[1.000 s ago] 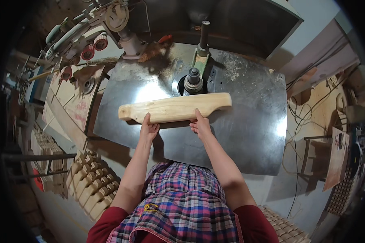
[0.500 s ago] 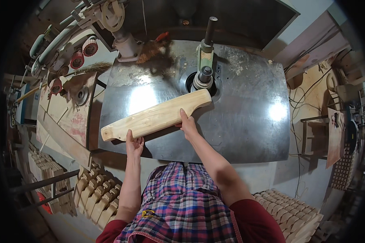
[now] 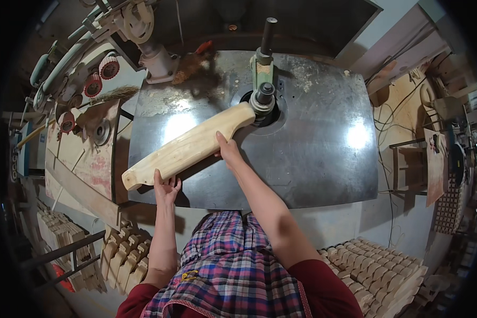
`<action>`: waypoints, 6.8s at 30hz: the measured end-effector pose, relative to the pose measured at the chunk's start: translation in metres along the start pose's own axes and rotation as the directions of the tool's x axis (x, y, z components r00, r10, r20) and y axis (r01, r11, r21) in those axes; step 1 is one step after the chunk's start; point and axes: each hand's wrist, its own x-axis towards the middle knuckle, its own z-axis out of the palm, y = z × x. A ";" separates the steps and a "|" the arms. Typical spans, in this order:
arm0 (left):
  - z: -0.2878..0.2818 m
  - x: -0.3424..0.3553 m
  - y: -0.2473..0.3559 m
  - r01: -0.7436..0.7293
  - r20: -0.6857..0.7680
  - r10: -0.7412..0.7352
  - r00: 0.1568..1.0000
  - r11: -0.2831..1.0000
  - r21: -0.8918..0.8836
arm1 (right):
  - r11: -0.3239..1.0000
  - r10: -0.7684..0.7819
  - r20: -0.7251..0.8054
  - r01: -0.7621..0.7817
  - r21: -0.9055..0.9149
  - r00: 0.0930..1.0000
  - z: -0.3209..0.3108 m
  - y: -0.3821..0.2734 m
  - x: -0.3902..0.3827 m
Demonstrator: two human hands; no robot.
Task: Shaping the edges of wooden furniture components using a vertical shaper or router table.
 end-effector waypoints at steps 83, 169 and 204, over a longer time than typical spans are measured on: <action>-0.623 -0.206 0.310 -0.115 -0.330 0.856 0.397 0.403 0.908 | 0.207 0.406 0.908 0.959 -0.196 0.098 0.728 0.437 -0.326; -0.210 -0.479 -0.416 -0.897 -0.467 -0.769 -0.437 0.337 0.286 | 0.290 0.024 -0.737 -0.701 0.652 -0.676 -0.296 0.556 -0.809; -0.268 -0.615 -0.463 -0.318 -0.530 -0.842 -0.105 -0.476 0.820 | 0.397 0.226 -0.796 0.694 0.601 0.561 -0.045 0.495 -0.807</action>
